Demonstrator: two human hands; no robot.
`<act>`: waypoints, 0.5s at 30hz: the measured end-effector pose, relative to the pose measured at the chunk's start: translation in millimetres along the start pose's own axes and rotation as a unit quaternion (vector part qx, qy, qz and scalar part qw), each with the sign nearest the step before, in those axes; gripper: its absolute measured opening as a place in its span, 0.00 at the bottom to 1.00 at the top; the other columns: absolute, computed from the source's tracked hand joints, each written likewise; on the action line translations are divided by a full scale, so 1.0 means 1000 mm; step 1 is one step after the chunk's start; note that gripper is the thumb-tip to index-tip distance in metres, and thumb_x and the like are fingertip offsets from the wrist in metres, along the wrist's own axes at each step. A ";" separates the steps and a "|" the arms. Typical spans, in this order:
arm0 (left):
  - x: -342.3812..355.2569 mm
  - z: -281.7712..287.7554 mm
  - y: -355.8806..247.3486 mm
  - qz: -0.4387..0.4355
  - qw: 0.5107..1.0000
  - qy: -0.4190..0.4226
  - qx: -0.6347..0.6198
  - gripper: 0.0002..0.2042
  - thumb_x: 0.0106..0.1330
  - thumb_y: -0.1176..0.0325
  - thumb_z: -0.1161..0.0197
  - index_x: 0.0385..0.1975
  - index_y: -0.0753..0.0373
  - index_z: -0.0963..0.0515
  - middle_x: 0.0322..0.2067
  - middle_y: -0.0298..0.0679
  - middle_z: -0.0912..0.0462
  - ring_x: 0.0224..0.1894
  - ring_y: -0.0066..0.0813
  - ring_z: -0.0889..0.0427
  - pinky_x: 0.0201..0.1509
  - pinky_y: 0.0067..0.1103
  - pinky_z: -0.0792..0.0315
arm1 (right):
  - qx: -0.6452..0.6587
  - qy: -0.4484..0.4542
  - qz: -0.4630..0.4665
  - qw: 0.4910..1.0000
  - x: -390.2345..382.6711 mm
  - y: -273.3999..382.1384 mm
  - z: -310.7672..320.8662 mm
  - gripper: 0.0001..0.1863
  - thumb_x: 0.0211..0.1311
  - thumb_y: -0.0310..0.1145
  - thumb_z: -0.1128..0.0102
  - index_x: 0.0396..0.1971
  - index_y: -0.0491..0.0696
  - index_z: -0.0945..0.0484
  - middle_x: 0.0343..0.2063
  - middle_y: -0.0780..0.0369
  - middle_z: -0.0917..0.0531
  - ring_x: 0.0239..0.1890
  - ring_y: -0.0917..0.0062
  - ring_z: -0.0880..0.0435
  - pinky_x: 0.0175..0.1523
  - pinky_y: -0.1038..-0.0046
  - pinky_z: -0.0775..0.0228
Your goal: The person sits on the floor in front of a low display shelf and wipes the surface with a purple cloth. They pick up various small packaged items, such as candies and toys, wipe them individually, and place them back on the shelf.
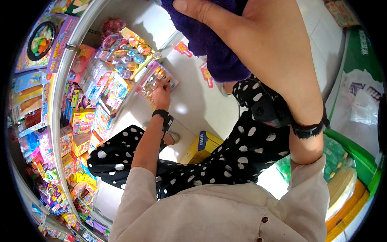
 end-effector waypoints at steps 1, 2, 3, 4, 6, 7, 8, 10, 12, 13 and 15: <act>0.000 0.000 0.007 0.020 1.000 -0.011 -0.001 0.04 0.59 0.72 0.32 0.32 0.60 0.18 0.36 0.45 0.17 0.40 0.48 0.17 0.44 0.38 0.22 | 0.005 0.001 -0.002 1.000 0.000 0.000 -0.002 0.05 0.59 0.26 0.35 0.31 0.39 0.19 0.22 0.53 0.19 0.24 0.63 0.21 0.34 0.70 0.30; 0.000 0.001 0.013 0.040 0.999 -0.023 -0.002 0.03 0.60 0.72 0.32 0.32 0.60 0.19 0.35 0.44 0.17 0.39 0.48 0.17 0.43 0.39 0.23 | 0.008 0.021 -0.059 0.998 0.004 -0.006 -0.005 0.05 0.59 0.25 0.35 0.31 0.39 0.19 0.23 0.53 0.19 0.25 0.63 0.20 0.34 0.70 0.30; -0.002 0.000 0.015 0.040 0.999 -0.026 0.009 0.03 0.61 0.71 0.33 0.32 0.59 0.19 0.35 0.44 0.18 0.39 0.49 0.17 0.42 0.39 0.23 | 0.008 0.041 -0.117 0.992 0.007 -0.012 -0.008 0.05 0.59 0.25 0.35 0.31 0.39 0.19 0.24 0.53 0.19 0.25 0.62 0.20 0.34 0.69 0.30; -0.002 0.000 0.011 0.040 0.999 -0.027 0.020 0.02 0.61 0.71 0.34 0.32 0.59 0.20 0.35 0.44 0.18 0.39 0.49 0.17 0.42 0.39 0.23 | 0.010 0.039 -0.112 0.993 0.006 -0.014 -0.007 0.05 0.58 0.25 0.35 0.31 0.39 0.19 0.24 0.52 0.19 0.26 0.62 0.20 0.34 0.69 0.30; -0.003 -0.002 0.002 0.035 0.999 -0.020 0.034 0.02 0.62 0.70 0.35 0.32 0.58 0.21 0.36 0.43 0.19 0.38 0.49 0.17 0.40 0.39 0.22 | 0.001 0.028 -0.076 0.997 0.002 -0.011 -0.006 0.05 0.58 0.25 0.35 0.32 0.39 0.19 0.24 0.52 0.19 0.26 0.62 0.20 0.35 0.69 0.29; -0.006 -0.002 -0.001 0.032 0.999 -0.015 0.039 0.02 0.63 0.70 0.35 0.32 0.58 0.21 0.37 0.43 0.19 0.38 0.49 0.18 0.40 0.39 0.22 | 0.001 0.024 -0.060 0.998 0.001 -0.009 -0.007 0.05 0.58 0.25 0.35 0.32 0.39 0.19 0.25 0.52 0.19 0.26 0.62 0.20 0.35 0.69 0.29; -0.010 -0.003 -0.003 0.029 0.999 -0.010 0.044 0.03 0.63 0.70 0.36 0.33 0.58 0.22 0.37 0.42 0.20 0.37 0.50 0.18 0.39 0.39 0.22 | 0.002 0.022 -0.052 0.998 0.000 -0.009 -0.007 0.05 0.58 0.25 0.35 0.32 0.39 0.19 0.25 0.52 0.19 0.27 0.61 0.20 0.35 0.69 0.29; -0.020 -0.015 -0.015 -0.022 0.998 0.048 0.034 0.04 0.63 0.70 0.36 0.33 0.58 0.24 0.38 0.42 0.21 0.37 0.49 0.18 0.38 0.38 0.22 | -0.002 0.018 -0.041 0.999 0.000 -0.007 -0.006 0.05 0.58 0.25 0.35 0.32 0.39 0.19 0.25 0.52 0.19 0.27 0.61 0.20 0.35 0.68 0.29; -0.037 -0.027 -0.016 -0.081 0.993 0.075 0.050 0.05 0.62 0.71 0.36 0.35 0.58 0.26 0.41 0.42 0.22 0.36 0.49 0.18 0.36 0.38 0.23 | 0.002 0.015 -0.034 0.999 0.001 -0.005 -0.006 0.05 0.58 0.25 0.35 0.32 0.39 0.19 0.26 0.52 0.19 0.28 0.60 0.20 0.36 0.68 0.29; -0.038 -0.026 -0.008 -0.042 0.996 0.071 0.035 0.05 0.62 0.71 0.36 0.35 0.58 0.25 0.40 0.42 0.22 0.36 0.49 0.18 0.36 0.38 0.23 | 0.001 0.012 -0.030 0.999 0.001 -0.005 -0.007 0.05 0.58 0.25 0.35 0.32 0.39 0.19 0.26 0.52 0.19 0.28 0.60 0.20 0.36 0.68 0.29; -0.040 -0.026 0.007 0.034 0.997 0.063 0.003 0.05 0.62 0.72 0.36 0.35 0.57 0.25 0.40 0.42 0.22 0.35 0.49 0.18 0.35 0.38 0.24 | -0.002 0.006 -0.026 1.000 0.002 -0.003 -0.005 0.05 0.58 0.25 0.35 0.32 0.39 0.19 0.27 0.51 0.19 0.29 0.60 0.20 0.36 0.68 0.29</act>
Point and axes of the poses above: each hand's wrist, its own x-axis towards the middle knuckle, its own z-axis out of the back of the hand, y = z × x, the point moved 10 cm from there along x, towards the middle knuckle
